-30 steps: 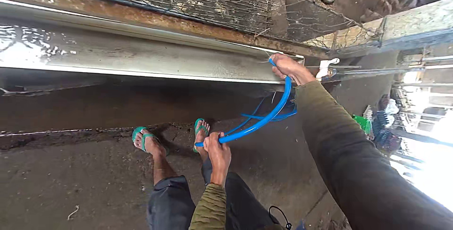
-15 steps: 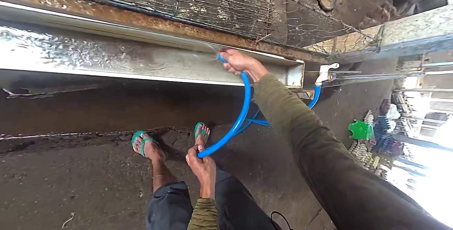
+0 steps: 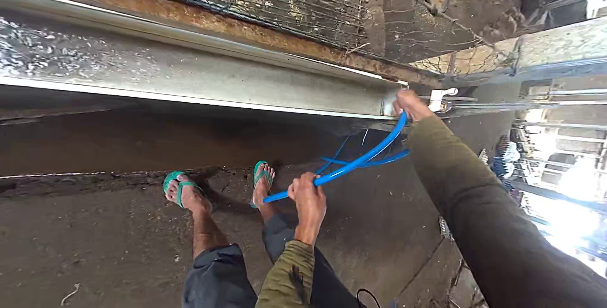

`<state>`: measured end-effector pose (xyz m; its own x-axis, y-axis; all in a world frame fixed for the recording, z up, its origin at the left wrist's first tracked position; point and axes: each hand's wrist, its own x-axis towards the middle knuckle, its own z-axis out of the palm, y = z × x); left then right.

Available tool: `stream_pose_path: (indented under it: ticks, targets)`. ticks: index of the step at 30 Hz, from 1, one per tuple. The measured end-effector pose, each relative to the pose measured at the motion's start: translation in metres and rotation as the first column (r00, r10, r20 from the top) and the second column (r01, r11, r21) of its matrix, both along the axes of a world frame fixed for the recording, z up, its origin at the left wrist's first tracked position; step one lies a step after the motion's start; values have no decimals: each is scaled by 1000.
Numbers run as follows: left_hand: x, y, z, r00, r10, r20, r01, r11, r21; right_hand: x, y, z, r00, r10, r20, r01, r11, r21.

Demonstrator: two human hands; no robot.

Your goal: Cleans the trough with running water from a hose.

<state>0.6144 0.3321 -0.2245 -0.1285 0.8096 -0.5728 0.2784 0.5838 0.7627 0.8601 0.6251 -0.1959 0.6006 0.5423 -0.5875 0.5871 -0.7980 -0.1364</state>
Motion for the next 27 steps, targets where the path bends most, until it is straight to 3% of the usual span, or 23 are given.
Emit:
stream_pose_path:
  ticks: [4,10,15,21,23,25,27]
  targets:
    - [5,6,-3,999,11,-31,-11,1000,3,-4,13,-13,995,-16,-94,19,999,31]
    - [-9,-11,-24,981,132,-141,-127,991,46,-32,10,-50,927,131,-353,-107,990,88]
    - [-20,-36,-44,938,275,-212,-275,961,33,-70,-3,-71,799,225,-558,-136,971,197]
    - [-33,-59,-58,872,394,-290,-404,915,27,-140,-6,-83,605,362,-709,-277,931,239]
    - [-34,-60,-60,872,393,-290,-401,915,35,-148,-4,-74,617,417,-668,-390,899,200]
    - [-31,-53,-54,903,358,-237,-363,932,22,-129,1,-63,730,486,-480,-523,850,65]
    - [-24,-36,-41,950,267,-161,-270,963,-1,-87,3,-51,813,521,-258,-559,824,-96]
